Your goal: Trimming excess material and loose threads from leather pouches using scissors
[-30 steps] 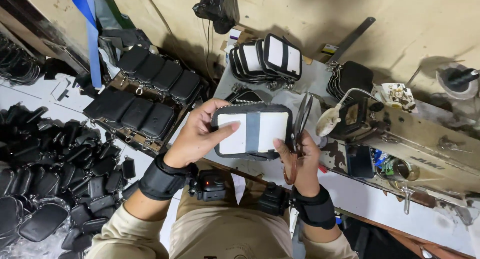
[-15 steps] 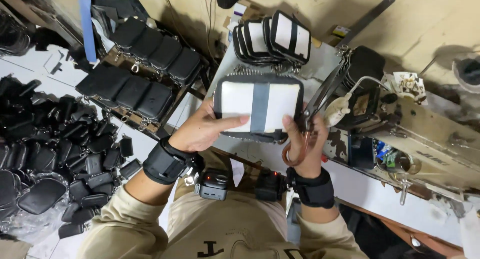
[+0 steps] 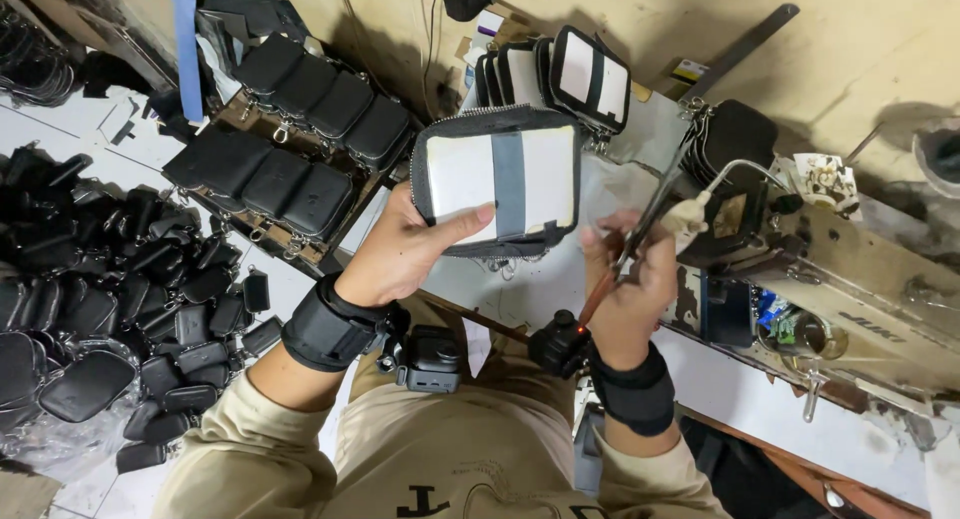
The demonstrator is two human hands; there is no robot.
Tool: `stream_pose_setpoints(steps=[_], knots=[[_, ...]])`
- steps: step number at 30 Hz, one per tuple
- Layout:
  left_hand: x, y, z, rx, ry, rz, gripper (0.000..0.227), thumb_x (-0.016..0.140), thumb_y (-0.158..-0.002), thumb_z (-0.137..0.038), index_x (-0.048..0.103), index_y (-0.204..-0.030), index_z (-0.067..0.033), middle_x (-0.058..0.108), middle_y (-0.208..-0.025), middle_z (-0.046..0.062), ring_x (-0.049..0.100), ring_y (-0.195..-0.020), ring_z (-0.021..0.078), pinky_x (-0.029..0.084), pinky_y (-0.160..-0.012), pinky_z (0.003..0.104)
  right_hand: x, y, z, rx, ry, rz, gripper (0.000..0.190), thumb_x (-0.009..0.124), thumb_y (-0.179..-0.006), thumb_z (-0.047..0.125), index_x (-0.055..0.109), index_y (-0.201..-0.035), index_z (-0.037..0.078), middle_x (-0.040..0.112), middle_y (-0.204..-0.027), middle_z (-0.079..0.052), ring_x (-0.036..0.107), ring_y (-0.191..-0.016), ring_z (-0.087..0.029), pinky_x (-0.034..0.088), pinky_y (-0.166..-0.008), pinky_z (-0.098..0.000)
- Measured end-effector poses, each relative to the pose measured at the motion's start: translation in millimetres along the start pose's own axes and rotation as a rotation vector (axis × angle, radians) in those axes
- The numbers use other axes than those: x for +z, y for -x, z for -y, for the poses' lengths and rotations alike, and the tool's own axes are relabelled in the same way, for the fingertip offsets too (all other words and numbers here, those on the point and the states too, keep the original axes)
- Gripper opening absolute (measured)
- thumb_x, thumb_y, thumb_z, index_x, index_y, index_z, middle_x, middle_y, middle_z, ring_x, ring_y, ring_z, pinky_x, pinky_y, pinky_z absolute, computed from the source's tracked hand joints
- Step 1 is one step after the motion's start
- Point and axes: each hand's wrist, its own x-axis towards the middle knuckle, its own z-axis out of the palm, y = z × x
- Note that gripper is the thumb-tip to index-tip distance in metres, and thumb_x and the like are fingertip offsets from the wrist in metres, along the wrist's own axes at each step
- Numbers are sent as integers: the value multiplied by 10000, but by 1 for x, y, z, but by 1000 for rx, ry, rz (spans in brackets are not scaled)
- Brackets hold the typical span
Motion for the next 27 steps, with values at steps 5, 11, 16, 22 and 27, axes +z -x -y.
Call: stream_pose_setpoints(steps=[5, 11, 16, 22, 27], knots=[[6, 0, 3, 49, -124, -29, 309, 781, -879, -65, 709, -1175, -16, 752, -1095, 152, 679, -1077, 234, 522, -990, 477, 5, 18, 21, 25, -8, 135, 335, 923, -788, 73, 663, -997, 51, 756, -824, -75, 654, -632, -168, 526, -621, -248], [11, 1, 3, 127, -243, -49, 200, 761, -900, -86, 744, -1086, -15, 767, -977, 140, 698, -951, 199, 545, -920, 431, 17, 17, 23, 11, -58, 234, 210, 861, -840, 51, 700, -974, 77, 678, -672, -39, 528, -556, -126, 473, -581, -223], [16, -1, -2, 196, -282, -56, 177, 727, -922, -71, 736, -1090, -17, 765, -952, 153, 738, -914, 246, 556, -895, 443, 17, 20, 16, 59, -125, 277, 201, 830, -861, 13, 685, -993, 56, 708, -703, -56, 571, -574, -107, 493, -593, -225], [12, -6, 26, -89, -441, -336, 338, 767, -847, -204, 674, -786, 115, 584, -508, 121, 645, -462, 248, 480, -489, 332, 21, 31, -12, 108, -137, 332, 205, 798, -882, -19, 668, -1014, 69, 725, -850, -117, 663, -750, -200, 539, -703, -341], [15, -2, 32, 178, -325, -216, 176, 710, -872, -66, 694, -703, -19, 628, -611, 83, 627, -664, 148, 503, -605, 312, 23, 25, 2, 114, -224, 403, 194, 769, -922, -14, 619, -1040, 21, 704, -884, -100, 640, -801, -137, 538, -754, -314]])
